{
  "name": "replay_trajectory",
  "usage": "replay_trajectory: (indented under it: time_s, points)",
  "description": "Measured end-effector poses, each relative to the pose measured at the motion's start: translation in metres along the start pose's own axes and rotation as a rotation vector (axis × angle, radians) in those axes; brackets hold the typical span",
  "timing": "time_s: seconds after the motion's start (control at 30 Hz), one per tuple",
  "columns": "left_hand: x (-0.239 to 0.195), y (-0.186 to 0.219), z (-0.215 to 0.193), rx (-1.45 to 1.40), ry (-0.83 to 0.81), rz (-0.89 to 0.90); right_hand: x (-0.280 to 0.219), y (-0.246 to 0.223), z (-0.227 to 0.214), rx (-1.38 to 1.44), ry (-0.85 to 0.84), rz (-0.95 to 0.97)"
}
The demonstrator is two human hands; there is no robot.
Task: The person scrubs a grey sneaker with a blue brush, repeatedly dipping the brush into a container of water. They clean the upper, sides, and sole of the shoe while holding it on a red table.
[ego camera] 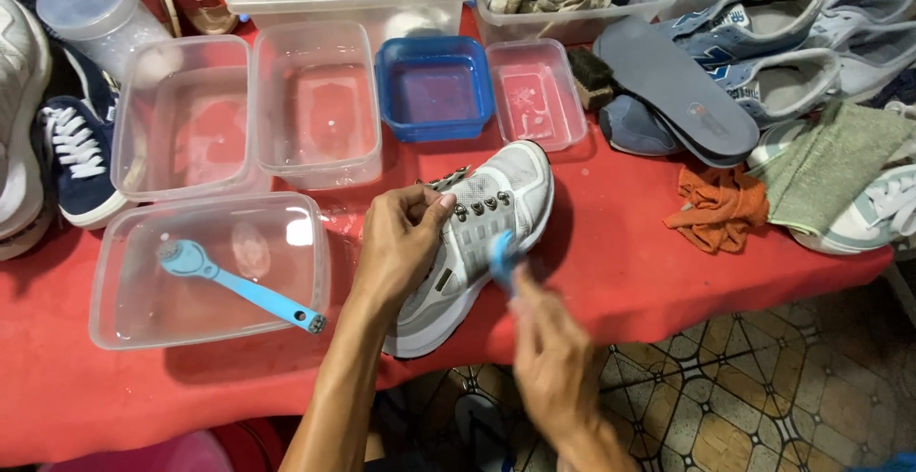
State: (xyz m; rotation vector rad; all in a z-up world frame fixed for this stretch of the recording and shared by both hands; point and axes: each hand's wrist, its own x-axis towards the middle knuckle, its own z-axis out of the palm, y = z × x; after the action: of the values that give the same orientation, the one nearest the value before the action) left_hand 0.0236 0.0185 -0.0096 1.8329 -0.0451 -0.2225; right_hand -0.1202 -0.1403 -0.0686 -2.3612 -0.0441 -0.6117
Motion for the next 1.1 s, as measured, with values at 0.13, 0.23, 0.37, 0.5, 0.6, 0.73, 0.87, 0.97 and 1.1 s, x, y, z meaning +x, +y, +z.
replay_trajectory:
  time_s: [0.13,0.23,0.37,0.5,0.6,0.73,0.87,0.97,1.1]
  points:
    - [0.000,0.003,-0.001,-0.065,-0.032,0.004,-0.011,0.009,0.006,-0.162,-0.130,-0.164]
    - [-0.003,0.005,0.000,0.034,0.028,-0.021,0.007,0.013,-0.003,-0.087,-0.008,0.103]
    - [-0.006,0.010,-0.003,-0.010,0.001,-0.032,-0.006,0.022,0.002,-0.128,-0.077,-0.066]
    - [-0.005,0.012,0.003,0.082,0.035,-0.062,0.029,0.007,-0.022,-0.119,0.011,0.164]
    - [-0.001,0.000,0.001,-0.005,0.014,0.015,0.001,-0.009,-0.011,-0.188,-0.129,-0.103]
    - [-0.004,0.009,0.005,0.072,0.052,-0.048,0.020,0.001,-0.016,-0.096,-0.153,0.165]
    - [-0.009,0.002,0.006,0.097,0.043,0.032,0.006,-0.016,-0.013,-0.083,-0.159,0.040]
    - [-0.014,0.004,0.017,0.093,0.042,0.067,0.026,-0.003,-0.026,-0.166,-0.204,0.195]
    - [-0.028,0.005,0.028,0.171,0.141,0.195,0.080,-0.028,-0.055,-0.033,-0.091,0.209]
